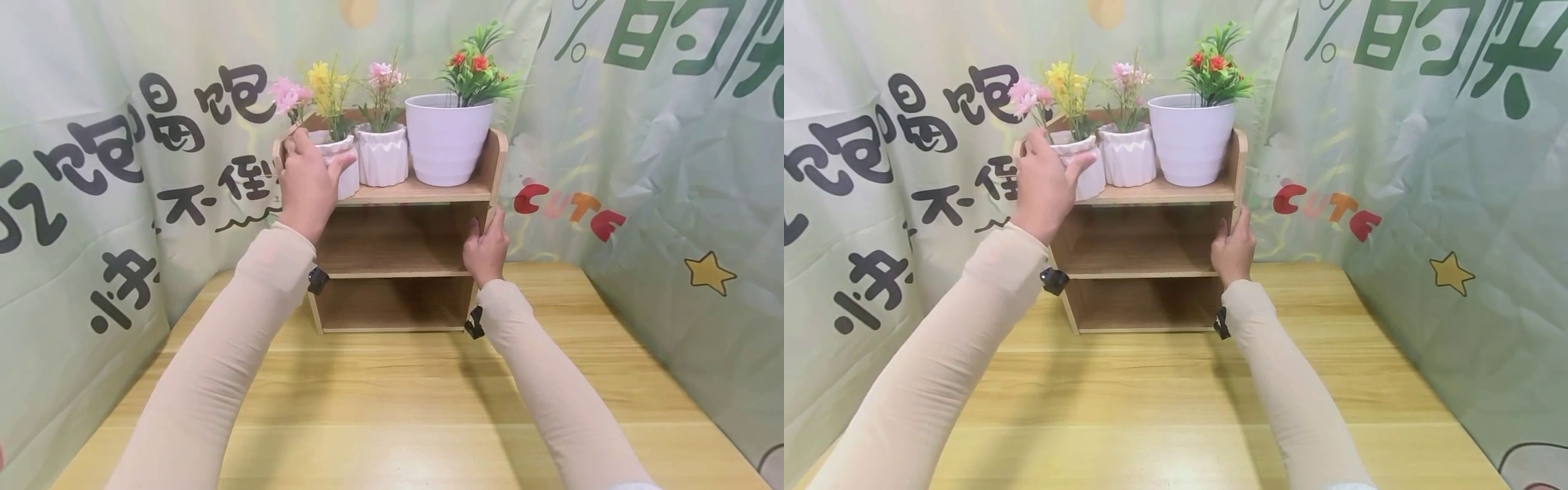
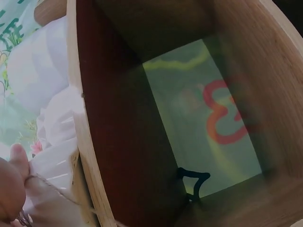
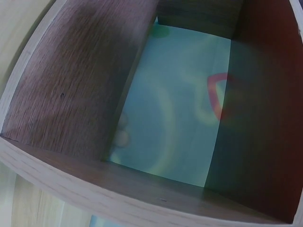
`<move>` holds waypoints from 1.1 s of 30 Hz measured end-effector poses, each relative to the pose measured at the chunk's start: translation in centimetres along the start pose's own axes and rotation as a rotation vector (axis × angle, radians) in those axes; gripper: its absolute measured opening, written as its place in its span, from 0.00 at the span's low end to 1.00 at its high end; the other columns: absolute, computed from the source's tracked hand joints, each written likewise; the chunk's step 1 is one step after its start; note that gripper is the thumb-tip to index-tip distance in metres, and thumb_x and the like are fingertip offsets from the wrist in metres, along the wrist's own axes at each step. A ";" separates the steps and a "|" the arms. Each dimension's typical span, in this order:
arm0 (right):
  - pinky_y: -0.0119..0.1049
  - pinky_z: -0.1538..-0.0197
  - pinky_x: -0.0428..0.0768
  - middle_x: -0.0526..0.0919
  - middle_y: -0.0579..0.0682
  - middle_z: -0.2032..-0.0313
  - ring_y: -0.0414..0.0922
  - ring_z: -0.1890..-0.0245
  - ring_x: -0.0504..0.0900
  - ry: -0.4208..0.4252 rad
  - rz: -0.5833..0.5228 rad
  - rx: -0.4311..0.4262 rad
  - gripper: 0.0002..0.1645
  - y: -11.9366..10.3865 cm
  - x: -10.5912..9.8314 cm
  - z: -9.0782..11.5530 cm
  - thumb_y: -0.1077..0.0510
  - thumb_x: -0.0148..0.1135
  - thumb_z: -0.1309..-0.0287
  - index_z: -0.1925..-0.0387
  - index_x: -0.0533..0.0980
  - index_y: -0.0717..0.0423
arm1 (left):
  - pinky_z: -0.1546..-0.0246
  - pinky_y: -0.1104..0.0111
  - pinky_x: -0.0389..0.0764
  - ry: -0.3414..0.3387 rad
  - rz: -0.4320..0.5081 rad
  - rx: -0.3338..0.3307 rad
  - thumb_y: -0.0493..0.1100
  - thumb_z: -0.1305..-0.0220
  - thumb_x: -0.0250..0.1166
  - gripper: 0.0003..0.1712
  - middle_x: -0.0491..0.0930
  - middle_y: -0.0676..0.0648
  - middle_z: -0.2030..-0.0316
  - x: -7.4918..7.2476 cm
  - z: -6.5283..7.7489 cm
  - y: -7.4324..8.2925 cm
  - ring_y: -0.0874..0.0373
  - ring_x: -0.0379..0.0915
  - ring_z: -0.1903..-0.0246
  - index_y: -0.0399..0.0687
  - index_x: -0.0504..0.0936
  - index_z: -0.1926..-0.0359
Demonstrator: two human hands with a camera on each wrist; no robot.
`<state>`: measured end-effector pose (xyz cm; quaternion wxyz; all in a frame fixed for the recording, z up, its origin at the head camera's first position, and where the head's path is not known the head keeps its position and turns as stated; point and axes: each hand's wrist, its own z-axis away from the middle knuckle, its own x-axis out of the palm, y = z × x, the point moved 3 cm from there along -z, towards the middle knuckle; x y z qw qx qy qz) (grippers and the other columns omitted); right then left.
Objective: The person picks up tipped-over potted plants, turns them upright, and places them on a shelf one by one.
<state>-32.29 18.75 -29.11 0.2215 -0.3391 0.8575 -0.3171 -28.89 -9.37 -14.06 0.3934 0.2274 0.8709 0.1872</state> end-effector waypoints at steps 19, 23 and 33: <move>0.56 0.49 0.77 0.80 0.68 0.57 0.62 0.54 0.80 0.020 -0.009 -0.020 0.22 -0.1 -0.1 0.0 0.61 0.54 0.34 0.41 0.64 0.62 | 0.39 0.53 0.68 0.151 -0.107 0.240 0.46 0.35 0.64 0.24 0.65 0.33 0.35 -0.2 0.3 0.3 0.41 0.61 0.36 0.32 0.74 0.47; 0.55 0.48 0.76 0.80 0.68 0.56 0.62 0.53 0.80 0.019 -0.003 -0.013 0.23 0.0 -0.1 0.1 0.61 0.54 0.34 0.40 0.64 0.62 | 0.42 0.53 0.72 0.175 -0.166 0.265 0.45 0.37 0.66 0.24 0.72 0.36 0.40 -0.2 0.2 0.2 0.44 0.66 0.39 0.34 0.76 0.45; 0.55 0.47 0.76 0.80 0.69 0.54 0.63 0.52 0.80 0.025 0.001 -0.024 0.23 0.0 0.0 0.1 0.61 0.53 0.34 0.40 0.64 0.63 | 0.44 0.50 0.73 0.059 -0.190 0.205 0.42 0.32 0.61 0.31 0.64 0.37 0.33 0.6 -0.5 -0.9 0.40 0.66 0.40 0.35 0.65 0.33</move>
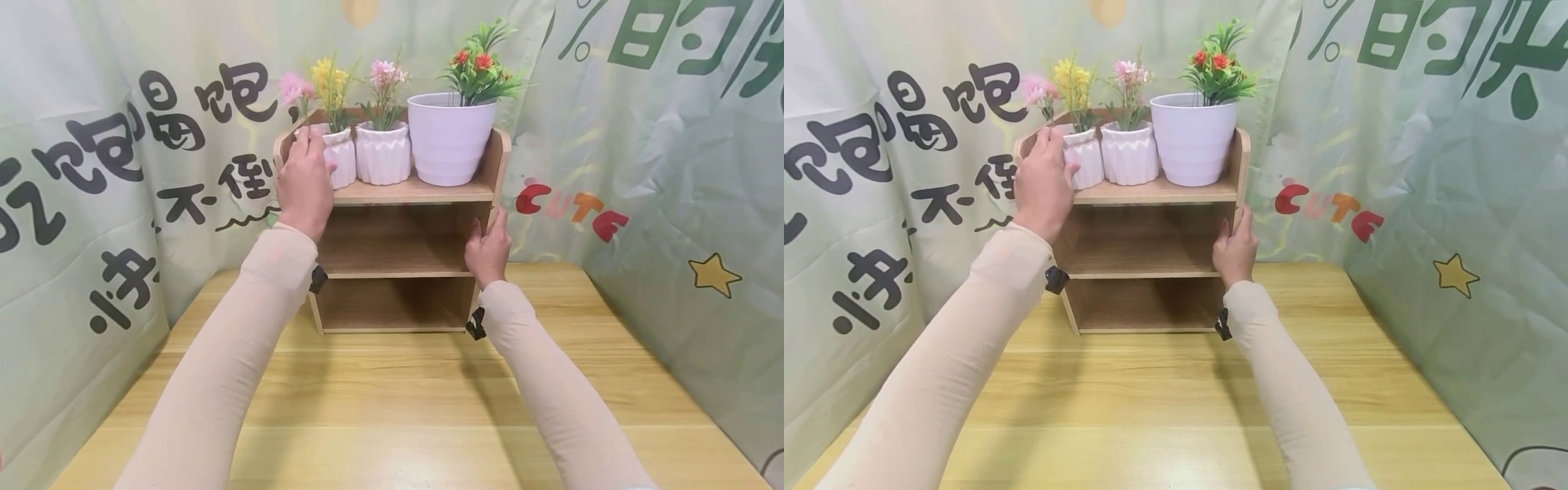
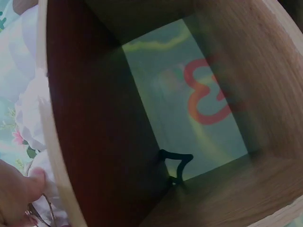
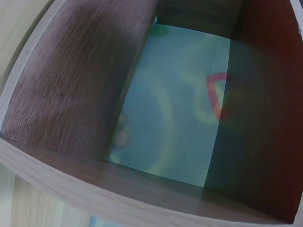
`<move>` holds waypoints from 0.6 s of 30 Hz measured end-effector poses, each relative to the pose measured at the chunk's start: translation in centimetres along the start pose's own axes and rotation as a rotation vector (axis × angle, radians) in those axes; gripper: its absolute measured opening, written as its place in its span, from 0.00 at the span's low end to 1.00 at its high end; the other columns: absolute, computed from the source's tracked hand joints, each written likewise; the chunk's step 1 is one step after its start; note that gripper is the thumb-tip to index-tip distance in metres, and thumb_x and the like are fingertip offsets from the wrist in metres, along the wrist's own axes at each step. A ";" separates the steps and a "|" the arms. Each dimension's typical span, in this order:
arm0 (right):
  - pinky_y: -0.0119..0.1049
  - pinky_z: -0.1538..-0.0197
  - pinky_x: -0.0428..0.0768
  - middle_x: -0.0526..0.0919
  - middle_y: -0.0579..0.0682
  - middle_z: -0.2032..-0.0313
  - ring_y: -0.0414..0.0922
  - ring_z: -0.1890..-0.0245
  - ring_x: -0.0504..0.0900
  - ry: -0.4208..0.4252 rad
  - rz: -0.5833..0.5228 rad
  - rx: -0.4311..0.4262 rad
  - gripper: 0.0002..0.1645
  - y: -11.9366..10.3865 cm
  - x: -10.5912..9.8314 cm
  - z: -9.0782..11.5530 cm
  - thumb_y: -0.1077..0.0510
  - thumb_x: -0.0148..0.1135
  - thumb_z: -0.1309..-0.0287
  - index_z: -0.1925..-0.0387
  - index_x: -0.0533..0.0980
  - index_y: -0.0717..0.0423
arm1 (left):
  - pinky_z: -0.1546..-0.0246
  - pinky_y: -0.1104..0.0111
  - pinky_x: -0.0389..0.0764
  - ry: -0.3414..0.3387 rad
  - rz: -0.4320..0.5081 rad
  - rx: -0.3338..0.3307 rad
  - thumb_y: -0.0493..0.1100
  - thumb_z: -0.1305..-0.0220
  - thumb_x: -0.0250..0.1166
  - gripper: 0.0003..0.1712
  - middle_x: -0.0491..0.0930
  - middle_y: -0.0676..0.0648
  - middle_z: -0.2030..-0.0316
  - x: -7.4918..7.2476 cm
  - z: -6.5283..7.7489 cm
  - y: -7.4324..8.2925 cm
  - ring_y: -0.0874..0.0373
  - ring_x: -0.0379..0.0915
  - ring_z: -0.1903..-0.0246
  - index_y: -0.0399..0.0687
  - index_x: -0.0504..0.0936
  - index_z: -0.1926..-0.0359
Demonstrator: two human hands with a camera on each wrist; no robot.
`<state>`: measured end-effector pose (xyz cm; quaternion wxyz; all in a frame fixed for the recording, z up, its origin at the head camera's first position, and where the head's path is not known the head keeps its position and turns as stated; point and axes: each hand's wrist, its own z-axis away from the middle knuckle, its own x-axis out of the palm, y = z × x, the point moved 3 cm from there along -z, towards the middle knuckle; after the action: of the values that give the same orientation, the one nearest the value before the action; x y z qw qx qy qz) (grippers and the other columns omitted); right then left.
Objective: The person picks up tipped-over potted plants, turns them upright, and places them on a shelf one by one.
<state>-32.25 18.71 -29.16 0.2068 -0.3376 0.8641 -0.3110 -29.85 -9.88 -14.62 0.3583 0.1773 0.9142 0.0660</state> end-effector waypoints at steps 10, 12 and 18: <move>0.54 0.47 0.77 0.80 0.67 0.53 0.60 0.52 0.80 -0.017 -0.003 0.025 0.22 0.0 -0.2 0.0 0.62 0.54 0.34 0.40 0.64 0.62 | 0.45 0.48 0.72 -0.073 0.081 -0.027 0.41 0.32 0.60 0.39 0.50 0.41 0.26 1.2 1.1 -1.2 0.35 0.71 0.46 0.40 0.53 0.26; 0.53 0.46 0.76 0.80 0.67 0.53 0.60 0.51 0.80 -0.022 -0.010 0.025 0.22 -0.1 -0.2 0.0 0.62 0.54 0.34 0.40 0.64 0.63 | 0.45 0.47 0.72 -0.042 0.096 -0.011 0.42 0.33 0.61 0.38 0.53 0.39 0.27 1.3 1.4 -1.4 0.34 0.71 0.46 0.41 0.56 0.26; 0.54 0.48 0.76 0.80 0.67 0.56 0.61 0.53 0.80 -0.030 -0.011 0.009 0.22 -0.1 -0.2 -0.1 0.63 0.54 0.34 0.41 0.64 0.65 | 0.44 0.48 0.72 0.064 0.127 0.079 0.44 0.35 0.60 0.31 0.66 0.35 0.34 1.2 2.3 -1.8 0.34 0.70 0.44 0.35 0.67 0.34</move>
<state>-32.12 18.78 -29.03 0.2195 -0.3461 0.8575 -0.3110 -29.60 -11.09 -17.58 0.3169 0.2467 0.9140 0.0580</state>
